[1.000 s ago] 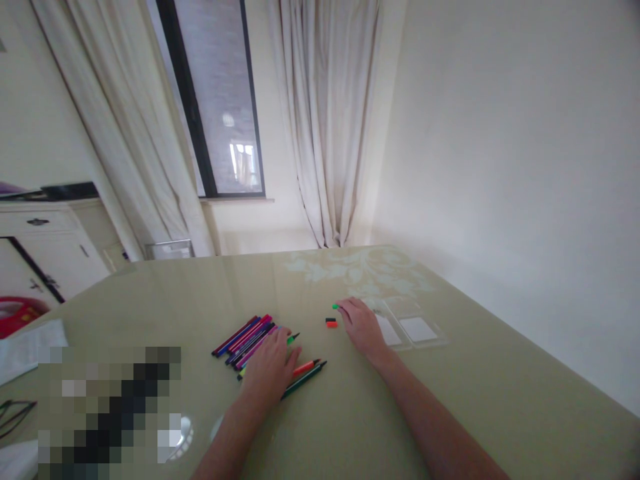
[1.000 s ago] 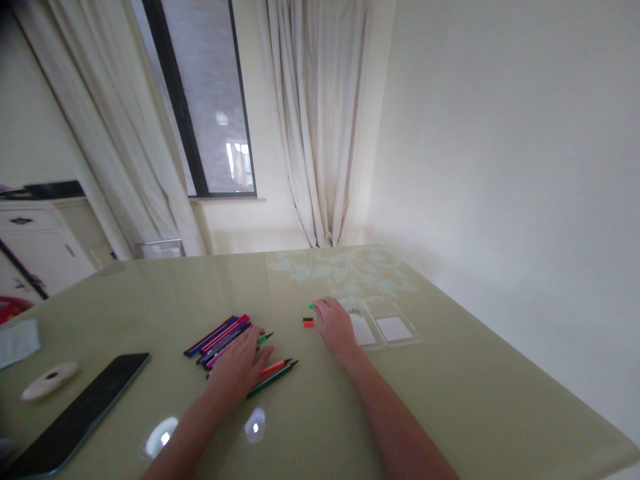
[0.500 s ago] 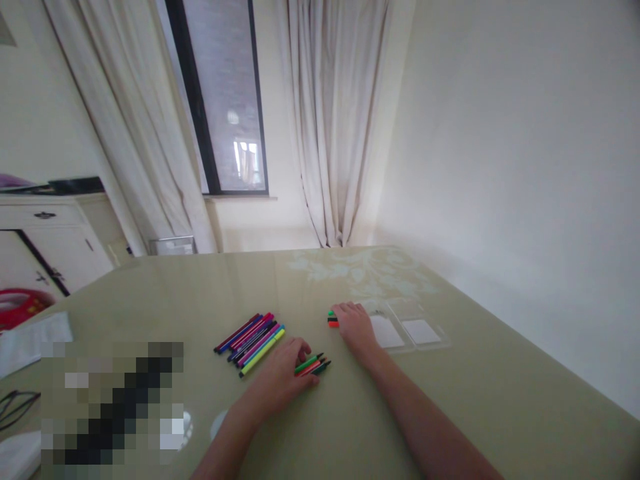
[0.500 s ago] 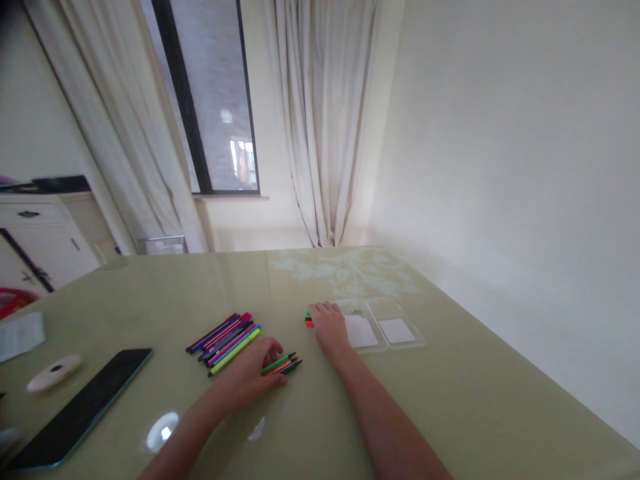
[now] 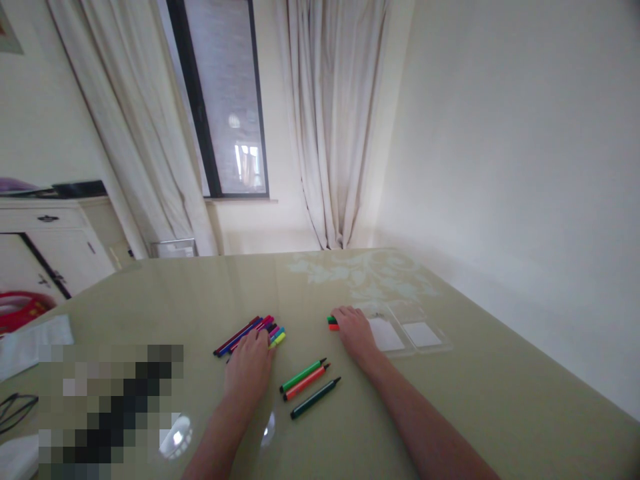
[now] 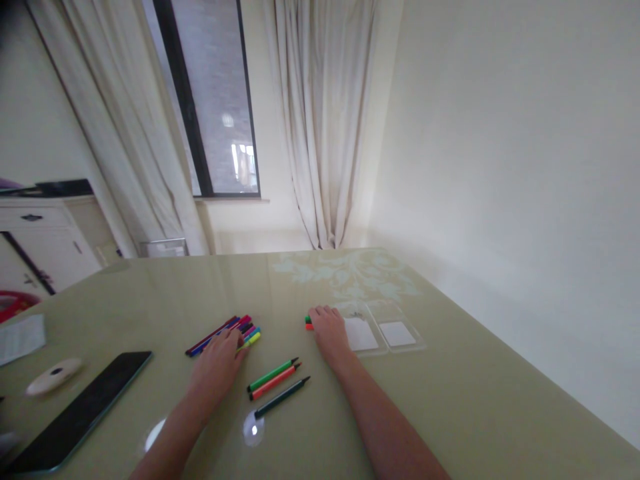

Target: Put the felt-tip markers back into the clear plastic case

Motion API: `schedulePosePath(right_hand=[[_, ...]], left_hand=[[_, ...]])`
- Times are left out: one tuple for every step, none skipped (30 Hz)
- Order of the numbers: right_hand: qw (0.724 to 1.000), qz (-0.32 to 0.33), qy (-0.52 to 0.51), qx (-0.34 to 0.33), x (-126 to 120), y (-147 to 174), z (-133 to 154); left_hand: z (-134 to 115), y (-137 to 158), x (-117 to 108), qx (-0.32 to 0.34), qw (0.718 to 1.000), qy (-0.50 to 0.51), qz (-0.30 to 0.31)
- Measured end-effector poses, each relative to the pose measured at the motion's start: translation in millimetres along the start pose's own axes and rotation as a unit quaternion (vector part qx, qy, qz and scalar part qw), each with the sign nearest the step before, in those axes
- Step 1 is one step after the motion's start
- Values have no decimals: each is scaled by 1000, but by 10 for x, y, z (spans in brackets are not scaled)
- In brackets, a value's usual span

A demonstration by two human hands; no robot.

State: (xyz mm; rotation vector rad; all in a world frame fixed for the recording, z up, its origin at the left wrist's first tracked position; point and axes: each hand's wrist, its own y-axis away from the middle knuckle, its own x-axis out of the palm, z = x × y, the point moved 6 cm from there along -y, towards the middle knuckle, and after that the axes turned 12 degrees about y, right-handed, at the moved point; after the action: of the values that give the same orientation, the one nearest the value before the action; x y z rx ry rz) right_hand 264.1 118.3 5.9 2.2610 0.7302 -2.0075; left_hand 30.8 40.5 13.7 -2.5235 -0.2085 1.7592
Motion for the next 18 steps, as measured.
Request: schedulePosePath(right_hand=[[1000, -6, -3, 2, -20, 4, -1], [1000, -16, -6, 5, -50, 12, 3], [999, -30, -11, 7, -92, 26, 16], [999, -49, -20, 7, -144, 46, 41], [997, -70, -34, 0, -203, 73, 82], [994, -92, -51, -16, -262, 104, 142], [990, -113, -74, -41, -318, 139, 214], [984, -126, -96, -78, -360, 175, 302], [979, -131, -111, -114, -384, 207, 388], [974, -129, -116, -143, -390, 234, 460], [972, -125, -116, -164, -385, 253, 515], [970, -120, -114, -175, -374, 265, 550], [970, -117, -113, -181, -365, 272, 568], [969, -118, -113, -185, -364, 278, 576], [967, -120, -116, -191, -373, 285, 582], [964, -121, -119, -202, -390, 295, 588], [961, -120, -123, -216, -413, 307, 591], [958, -118, -127, -230, -440, 319, 588]], left_hand=[[11, 2, 11, 0, 1000, 1, 5], [9, 3, 24, 4, 1000, 6, 9], [-6, 2, 36, 12, 1000, 14, 10], [-36, 0, 47, 26, 999, 24, 9], [-76, -4, 58, 43, 998, 33, 8], [-126, -8, 69, 62, 997, 45, 6], [-180, -11, 80, 81, 995, 58, 3], [-233, -13, 92, 97, 993, 73, 1], [-279, -15, 105, 107, 990, 88, -1], [-319, -14, 117, 114, 988, 103, -3], [-354, -9, 130, 120, 986, 116, -5], [-387, 1, 143, 127, 983, 130, -4], [-416, 15, 155, 134, 981, 143, -1], [-446, 34, 162, 142, 978, 155, 3], [-475, 55, 163, 148, 975, 164, 7], [-500, 76, 163, 150, 974, 168, 14], [-519, 94, 159, 143, 976, 164, 23], [-534, 109, 152, 132, 979, 154, 34]])
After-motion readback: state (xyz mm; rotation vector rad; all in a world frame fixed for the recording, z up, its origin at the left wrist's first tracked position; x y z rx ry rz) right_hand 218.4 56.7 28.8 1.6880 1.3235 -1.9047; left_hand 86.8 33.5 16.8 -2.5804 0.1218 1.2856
